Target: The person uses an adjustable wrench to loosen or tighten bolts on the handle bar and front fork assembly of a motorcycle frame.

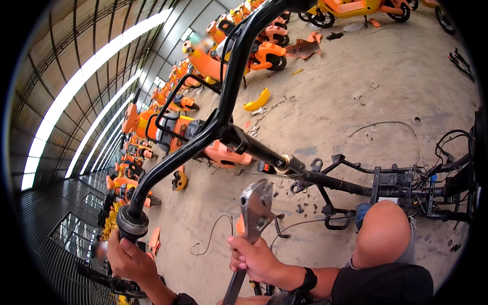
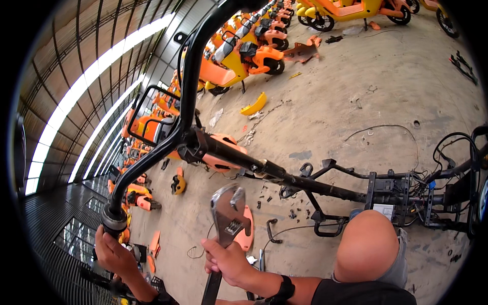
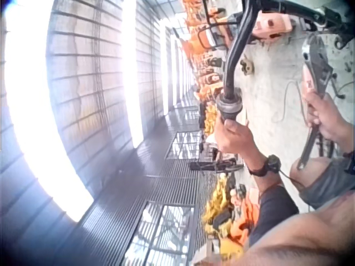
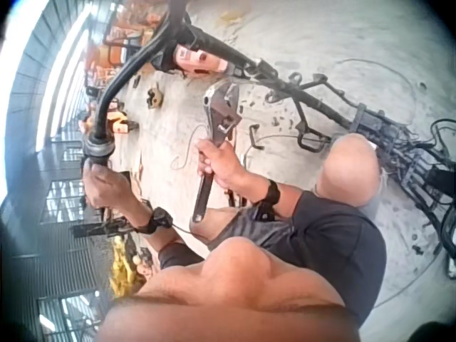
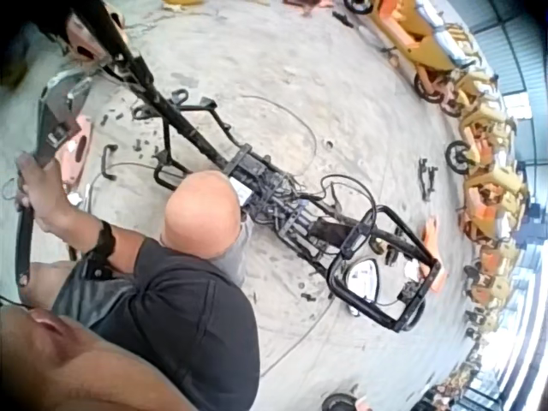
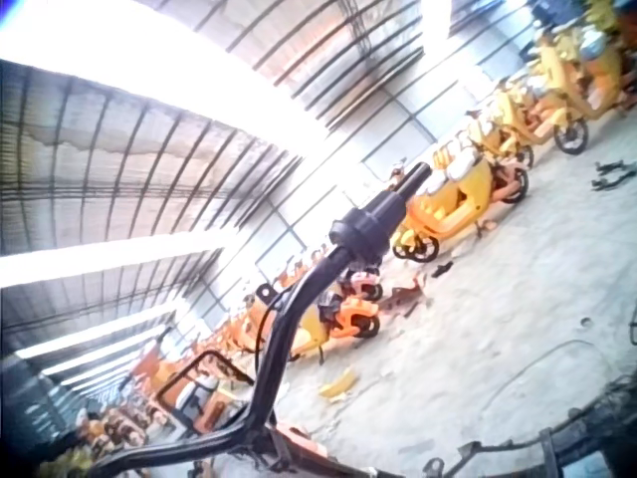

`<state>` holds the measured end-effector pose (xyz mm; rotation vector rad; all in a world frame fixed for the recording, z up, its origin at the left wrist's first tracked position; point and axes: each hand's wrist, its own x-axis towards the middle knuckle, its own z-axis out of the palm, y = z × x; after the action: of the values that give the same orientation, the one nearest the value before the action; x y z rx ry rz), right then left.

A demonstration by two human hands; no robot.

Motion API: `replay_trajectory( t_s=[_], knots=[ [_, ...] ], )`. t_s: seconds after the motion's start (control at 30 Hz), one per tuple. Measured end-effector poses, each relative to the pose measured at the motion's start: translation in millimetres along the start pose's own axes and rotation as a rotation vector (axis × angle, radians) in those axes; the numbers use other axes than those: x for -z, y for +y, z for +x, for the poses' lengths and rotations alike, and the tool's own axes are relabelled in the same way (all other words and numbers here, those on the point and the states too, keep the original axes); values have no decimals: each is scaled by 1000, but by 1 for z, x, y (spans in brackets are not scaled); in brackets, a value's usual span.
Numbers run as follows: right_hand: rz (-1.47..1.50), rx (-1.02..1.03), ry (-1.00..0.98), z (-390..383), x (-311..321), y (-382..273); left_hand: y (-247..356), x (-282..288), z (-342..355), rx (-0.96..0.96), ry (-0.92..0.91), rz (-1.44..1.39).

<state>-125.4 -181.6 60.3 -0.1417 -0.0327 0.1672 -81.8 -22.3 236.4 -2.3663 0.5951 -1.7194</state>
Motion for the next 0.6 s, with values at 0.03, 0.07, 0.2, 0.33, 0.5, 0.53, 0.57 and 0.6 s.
replay_trajectory(
  t_s=[0.03, 0.07, 0.2, 0.33, 0.5, 0.53, 0.57, 0.6],
  knots=[
    [52, 19, 21, 1, 0, 1, -3, -4, 2, 4, -9, 14],
    [50, 8, 29, 1, 1, 1, -6, -11, 6, -29, -2, -38],
    [162, 38, 35, 3, 2, -5, -10, -29, 17, -36, -24, -48],
    [147, 77, 26, 5, 2, -7, -15, -33, 15, -157, 85, 9],
    [105, 145, 73, 6, 4, -9, 24, -12, 1, -95, 108, 65],
    [83, 154, 76, 6, 3, -9, 30, 5, -11, -91, 120, 133],
    [62, 184, 96, 7, 6, -11, 33, 13, -32, -269, 165, 111],
    [74, 196, 94, 10, 9, -10, 54, 20, -41, -202, 154, -213]
  ],
)
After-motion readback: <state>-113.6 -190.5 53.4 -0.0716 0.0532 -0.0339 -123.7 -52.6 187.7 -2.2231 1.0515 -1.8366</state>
